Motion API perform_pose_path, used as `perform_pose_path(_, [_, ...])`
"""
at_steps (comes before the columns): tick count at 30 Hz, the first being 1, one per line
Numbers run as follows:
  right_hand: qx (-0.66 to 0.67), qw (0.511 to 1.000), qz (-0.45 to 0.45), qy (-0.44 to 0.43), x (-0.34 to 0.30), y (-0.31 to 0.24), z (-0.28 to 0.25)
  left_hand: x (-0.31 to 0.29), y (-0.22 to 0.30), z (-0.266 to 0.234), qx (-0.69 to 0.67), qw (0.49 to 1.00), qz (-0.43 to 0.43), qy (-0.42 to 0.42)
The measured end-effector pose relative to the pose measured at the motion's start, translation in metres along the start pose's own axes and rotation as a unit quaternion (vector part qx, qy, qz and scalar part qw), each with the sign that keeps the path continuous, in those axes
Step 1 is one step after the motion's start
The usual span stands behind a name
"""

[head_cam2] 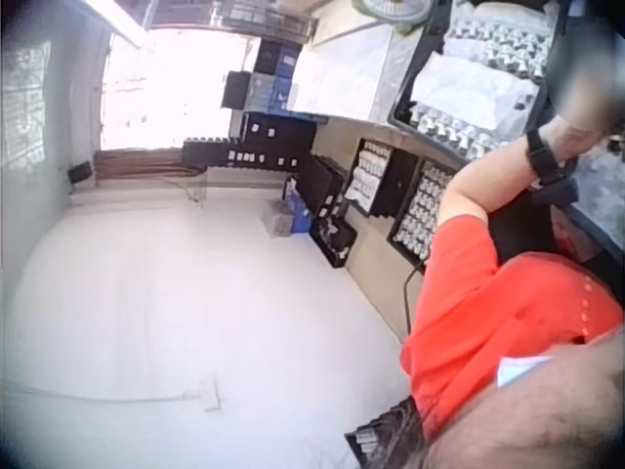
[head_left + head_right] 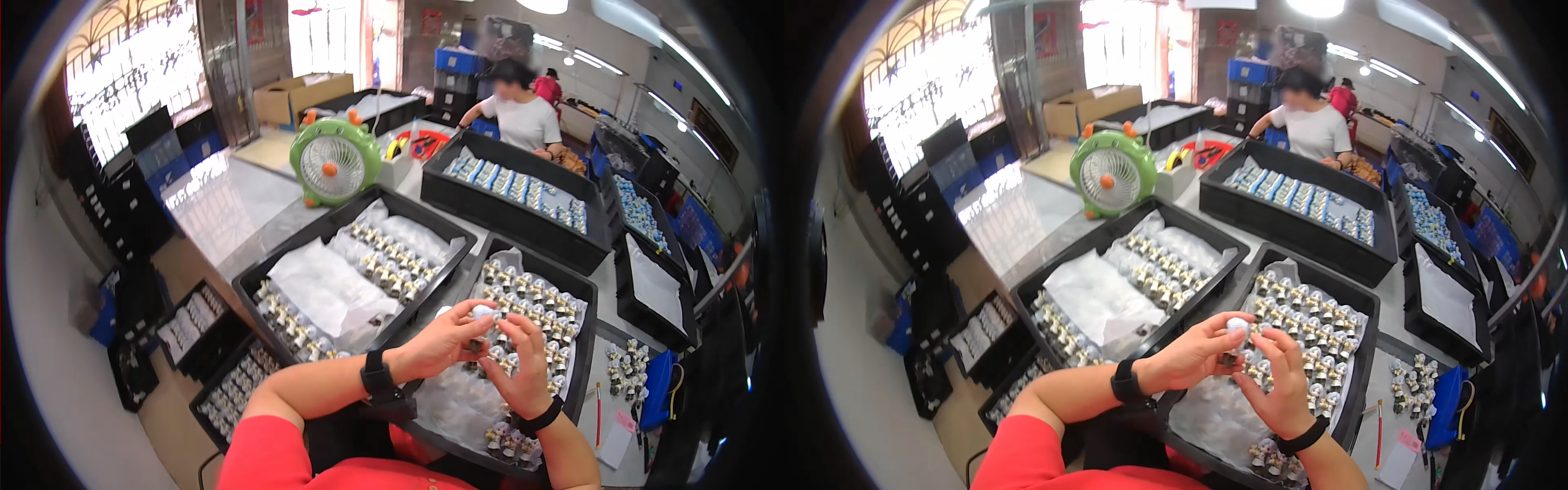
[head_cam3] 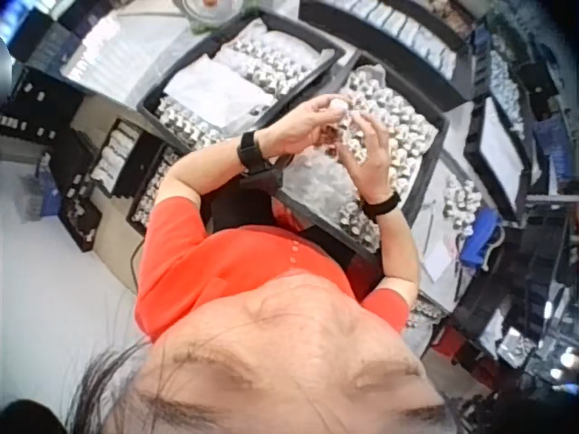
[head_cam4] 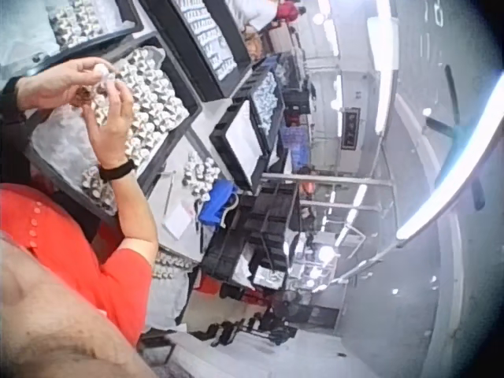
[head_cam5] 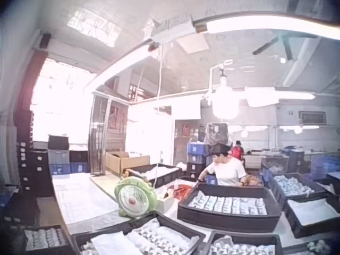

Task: The person assembles small, white, doll-like figurines at a workbench. They pick up a figurine, attach a small component to its base using a red-handled tool, and place the finished unit into a black tray. The process is repeated for multiple figurines throughout the clip.

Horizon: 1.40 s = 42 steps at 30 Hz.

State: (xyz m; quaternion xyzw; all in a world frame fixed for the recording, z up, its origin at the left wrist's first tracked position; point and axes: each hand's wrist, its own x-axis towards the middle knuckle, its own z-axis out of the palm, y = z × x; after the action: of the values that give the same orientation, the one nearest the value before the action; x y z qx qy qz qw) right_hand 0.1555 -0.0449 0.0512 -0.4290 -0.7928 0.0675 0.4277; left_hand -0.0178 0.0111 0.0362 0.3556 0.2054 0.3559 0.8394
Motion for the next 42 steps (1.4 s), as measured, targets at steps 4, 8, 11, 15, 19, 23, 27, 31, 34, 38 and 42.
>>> perform_pose_path(4, [0.044,0.998,0.031,0.042,0.001,0.006,-0.003,-0.004,0.04,-0.012,-0.089,0.994,0.046,0.04])
perform_pose_path(8, [0.062,0.995,0.048,0.06,-0.003,0.008,-0.008,-0.003,0.104,-0.036,0.032,0.977,0.197,0.075])
perform_pose_path(11, [0.07,0.994,0.057,0.068,-0.004,0.005,-0.01,0.011,0.15,-0.074,0.275,0.933,0.174,0.151])
perform_pose_path(15, [0.085,0.993,0.053,0.061,-0.001,0.009,-0.003,0.011,0.167,-0.175,0.57,0.752,0.072,0.324])
perform_pose_path(19, [0.058,0.996,0.047,0.054,-0.003,0.021,-0.002,0.026,0.144,-0.216,0.769,0.544,0.063,0.33])
perform_pose_path(23, [0.05,0.997,0.044,0.037,-0.002,0.016,0.0,0.029,0.127,-0.241,0.756,0.558,0.059,0.338])
perform_pose_path(27, [0.061,0.996,0.046,0.036,-0.003,0.019,0.002,0.031,0.124,-0.251,0.743,0.578,0.055,0.332])
perform_pose_path(31, [0.066,0.996,0.055,0.029,-0.002,0.022,0.004,0.032,0.124,-0.256,0.771,0.568,0.039,0.285])
perform_pose_path(34, [0.066,0.996,0.059,0.028,-0.002,0.022,0.005,0.034,0.131,-0.24,0.791,0.554,-0.025,0.258])
perform_pose_path(38, [0.062,0.996,0.051,0.027,-0.002,0.024,0.006,0.028,0.134,-0.233,0.763,0.594,-0.04,0.253])
perform_pose_path(42, [0.061,0.996,0.064,0.026,-0.004,0.027,0.004,0.031,0.128,-0.226,0.775,0.575,-0.028,0.263])
